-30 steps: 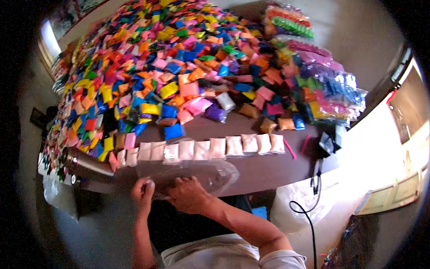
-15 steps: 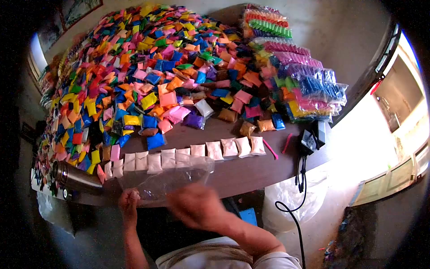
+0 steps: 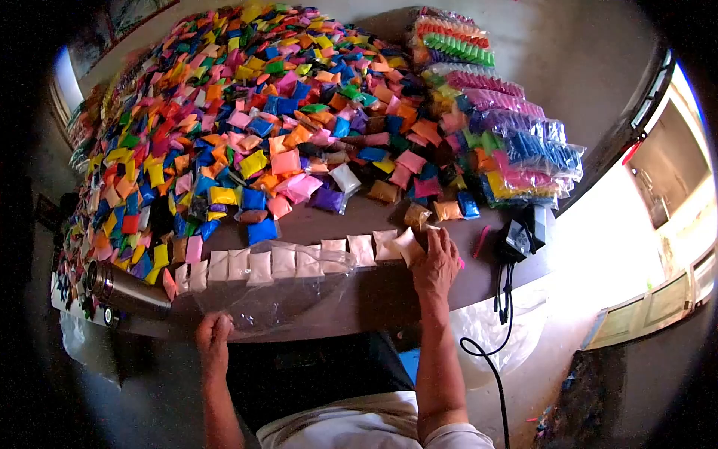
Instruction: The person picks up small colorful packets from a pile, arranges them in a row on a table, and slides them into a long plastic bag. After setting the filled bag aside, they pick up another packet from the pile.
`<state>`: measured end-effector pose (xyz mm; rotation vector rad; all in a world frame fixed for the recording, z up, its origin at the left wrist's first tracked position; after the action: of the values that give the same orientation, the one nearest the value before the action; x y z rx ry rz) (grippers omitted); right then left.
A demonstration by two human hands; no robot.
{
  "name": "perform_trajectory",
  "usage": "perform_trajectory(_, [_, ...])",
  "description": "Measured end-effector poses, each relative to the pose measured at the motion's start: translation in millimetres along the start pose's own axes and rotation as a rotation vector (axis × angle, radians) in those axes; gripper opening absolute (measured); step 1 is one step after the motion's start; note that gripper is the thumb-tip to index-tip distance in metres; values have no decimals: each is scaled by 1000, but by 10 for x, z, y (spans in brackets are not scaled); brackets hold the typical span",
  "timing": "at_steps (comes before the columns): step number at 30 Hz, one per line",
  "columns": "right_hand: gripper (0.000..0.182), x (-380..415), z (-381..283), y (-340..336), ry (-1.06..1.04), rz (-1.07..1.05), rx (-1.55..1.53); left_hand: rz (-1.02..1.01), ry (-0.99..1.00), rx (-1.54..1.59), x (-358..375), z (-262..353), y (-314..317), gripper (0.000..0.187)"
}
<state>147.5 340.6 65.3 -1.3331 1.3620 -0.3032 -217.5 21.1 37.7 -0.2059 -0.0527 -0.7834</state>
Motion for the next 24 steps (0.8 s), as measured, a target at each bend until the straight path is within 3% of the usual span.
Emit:
perform_trajectory(3, [54,-7,12,-1,7,-17,-43,-7,27,-12,-12,-17,-2,23])
perform_trajectory(5, [48,34,56,-109,28,116,-22,-1,31,-9,-16,-41,-6,23])
perform_trajectory(9, [43,106,-7,-212,-6,181,-82,5,17,-6,-22,-108,-36,23])
perform_trajectory(11, [41,78,-281,-257,-233,203,-115,6,11,4,-21,-102,-34,23])
perform_trajectory(12, [41,79,-272,-253,-234,202,-116,6,6,15,-20,-95,-29,23])
perform_trajectory(14, [42,73,-330,-42,-313,0,-323,10,7,23,-1,-68,-18,22])
perform_trajectory(21, [57,37,-375,-21,-320,-64,-308,15,-15,-53,-12,-100,-35,22])
perform_trajectory(24, [54,-51,-289,2,-267,-8,-297,-27,26,50,-5,-1,22,23])
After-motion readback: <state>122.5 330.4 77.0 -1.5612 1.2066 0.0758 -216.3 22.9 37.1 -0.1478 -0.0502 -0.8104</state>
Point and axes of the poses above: each hand's wrist, its own x-axis away from the middle knuckle, its own y-axis out of the palm, z = x × y, the point moved 10 cm from there along -x, towards the middle knuckle, and after that the axes turned 14 degrees about -y, right-handed, at the moved point
